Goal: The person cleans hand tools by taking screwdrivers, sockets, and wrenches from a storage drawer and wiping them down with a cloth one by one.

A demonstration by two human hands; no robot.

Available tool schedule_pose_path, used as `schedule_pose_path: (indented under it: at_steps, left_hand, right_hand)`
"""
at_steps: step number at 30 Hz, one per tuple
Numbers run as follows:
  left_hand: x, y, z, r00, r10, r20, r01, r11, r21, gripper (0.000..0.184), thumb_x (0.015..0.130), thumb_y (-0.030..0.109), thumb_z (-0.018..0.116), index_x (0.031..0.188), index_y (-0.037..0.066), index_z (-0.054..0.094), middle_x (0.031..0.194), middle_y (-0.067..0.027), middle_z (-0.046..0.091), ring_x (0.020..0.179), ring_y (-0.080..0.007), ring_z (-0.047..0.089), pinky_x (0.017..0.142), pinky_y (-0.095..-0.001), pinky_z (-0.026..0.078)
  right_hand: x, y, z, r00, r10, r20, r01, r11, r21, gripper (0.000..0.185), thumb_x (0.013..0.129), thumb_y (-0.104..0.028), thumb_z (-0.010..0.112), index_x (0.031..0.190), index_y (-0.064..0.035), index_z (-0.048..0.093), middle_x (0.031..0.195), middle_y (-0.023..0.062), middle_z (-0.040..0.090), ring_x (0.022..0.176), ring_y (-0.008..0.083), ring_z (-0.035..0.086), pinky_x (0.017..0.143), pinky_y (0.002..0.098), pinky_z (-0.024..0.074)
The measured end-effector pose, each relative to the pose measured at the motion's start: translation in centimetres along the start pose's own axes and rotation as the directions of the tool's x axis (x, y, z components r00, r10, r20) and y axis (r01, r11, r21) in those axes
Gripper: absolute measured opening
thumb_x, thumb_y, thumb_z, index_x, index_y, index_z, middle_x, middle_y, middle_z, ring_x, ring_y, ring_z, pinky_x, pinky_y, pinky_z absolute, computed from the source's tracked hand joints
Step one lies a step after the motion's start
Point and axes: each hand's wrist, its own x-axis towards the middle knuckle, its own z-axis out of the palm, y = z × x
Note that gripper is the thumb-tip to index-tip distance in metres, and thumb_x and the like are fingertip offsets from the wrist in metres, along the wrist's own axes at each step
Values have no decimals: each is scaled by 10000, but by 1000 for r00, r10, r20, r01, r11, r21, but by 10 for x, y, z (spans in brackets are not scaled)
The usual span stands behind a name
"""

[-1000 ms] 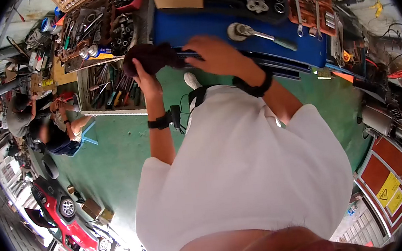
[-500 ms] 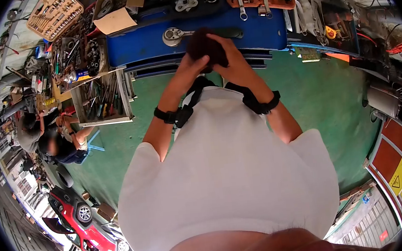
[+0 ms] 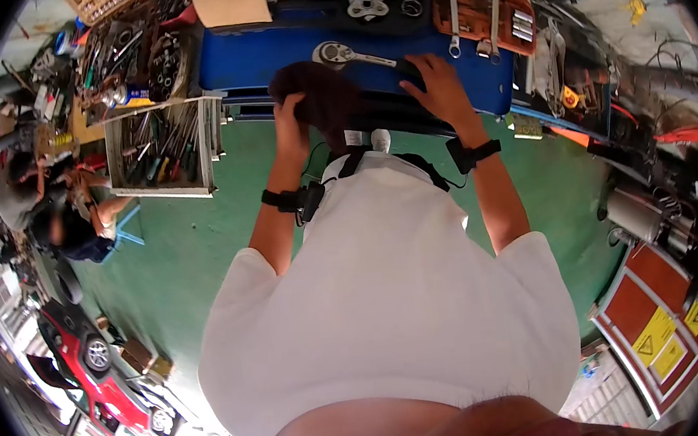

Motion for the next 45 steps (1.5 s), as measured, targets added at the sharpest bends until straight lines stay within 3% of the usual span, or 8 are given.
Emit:
schedule_pose_path:
  at_steps: [9, 15, 21, 24, 31, 33, 36, 45]
  left_hand:
    - [3, 2, -28, 984, 162, -66, -147, 969, 197, 444, 863, 47, 667, 1299, 21, 589, 1211, -60, 661, 1110, -178, 609, 986, -330, 466]
    - [4, -10, -22, 981, 123, 147, -160, 949, 271, 454, 886, 56, 697, 1318, 6, 564, 1236, -75, 651, 1144, -170, 593, 1021, -321, 442]
    - [-5, -15, 15, 975, -2, 222, -71, 944, 321, 505, 903, 42, 689, 1376, 3, 515, 1298, -95, 621, 1203, -201, 579, 1065, -340, 436]
    - [-8, -20, 31, 955, -55, 292, -51, 938, 343, 517, 898, 30, 688, 1384, 11, 514, 1308, -96, 618, 1218, -201, 573, 1069, -347, 438]
    - [-18, -44, 69, 943, 34, 332, -152, 929, 337, 493, 884, 19, 697, 1353, 26, 548, 1278, -73, 636, 1206, -183, 576, 1049, -347, 442]
    - [-18, -49, 82, 947, 85, 309, -181, 937, 298, 468, 880, 6, 696, 1330, 24, 568, 1257, -69, 649, 1187, -180, 589, 1040, -344, 449]
    - [-29, -51, 106, 941, 84, 328, -184, 940, 288, 381, 865, -26, 696, 1238, 14, 632, 1185, -50, 688, 1143, -186, 624, 1013, -330, 469]
    - [-35, -80, 155, 941, 107, 321, -77, 991, -107, 495, 894, 67, 662, 1370, 56, 527, 1331, -94, 608, 1272, -257, 553, 1102, -429, 403]
  right_hand:
    - [21, -2, -11, 995, 60, 78, -54, 995, -88, 391, 877, -337, 747, 1109, -31, 672, 1080, 149, 631, 1025, 355, 601, 850, 462, 508]
    - [9, 57, -61, 838, 186, -513, -401, 847, -348, 381, 875, -313, 740, 1091, -20, 628, 1049, 207, 633, 990, 390, 623, 851, 458, 508]
    - [11, 137, -51, 781, 579, -233, -611, 785, -99, 497, 880, -196, 680, 1272, -4, 444, 984, 239, 671, 778, 377, 679, 673, 480, 547]
    - [26, 129, -50, 665, 746, 35, -734, 644, 219, 949, 842, -180, 579, 1570, 20, 2, 691, 198, 683, 602, 367, 679, 565, 408, 545]
    - [23, 196, -22, 696, 712, -94, -671, 691, 269, 744, 894, -253, 570, 1537, -19, 279, 880, 218, 686, 534, 250, 615, 478, 349, 472]
    - [18, 165, -45, 652, 737, -180, -654, 666, 358, 743, 855, -312, 607, 1449, 83, 397, 966, 284, 686, 962, 420, 666, 859, 493, 495]
    - [4, 165, -48, 709, 694, -129, -575, 674, 464, 603, 925, -394, 619, 1272, 92, 537, 1002, 251, 699, 975, 386, 665, 865, 462, 494]
    - [-46, 68, -143, 926, 237, 295, -373, 445, 814, 214, 992, -276, 667, 1008, -84, 574, 556, -83, 395, 414, 13, 304, 410, 218, 199]
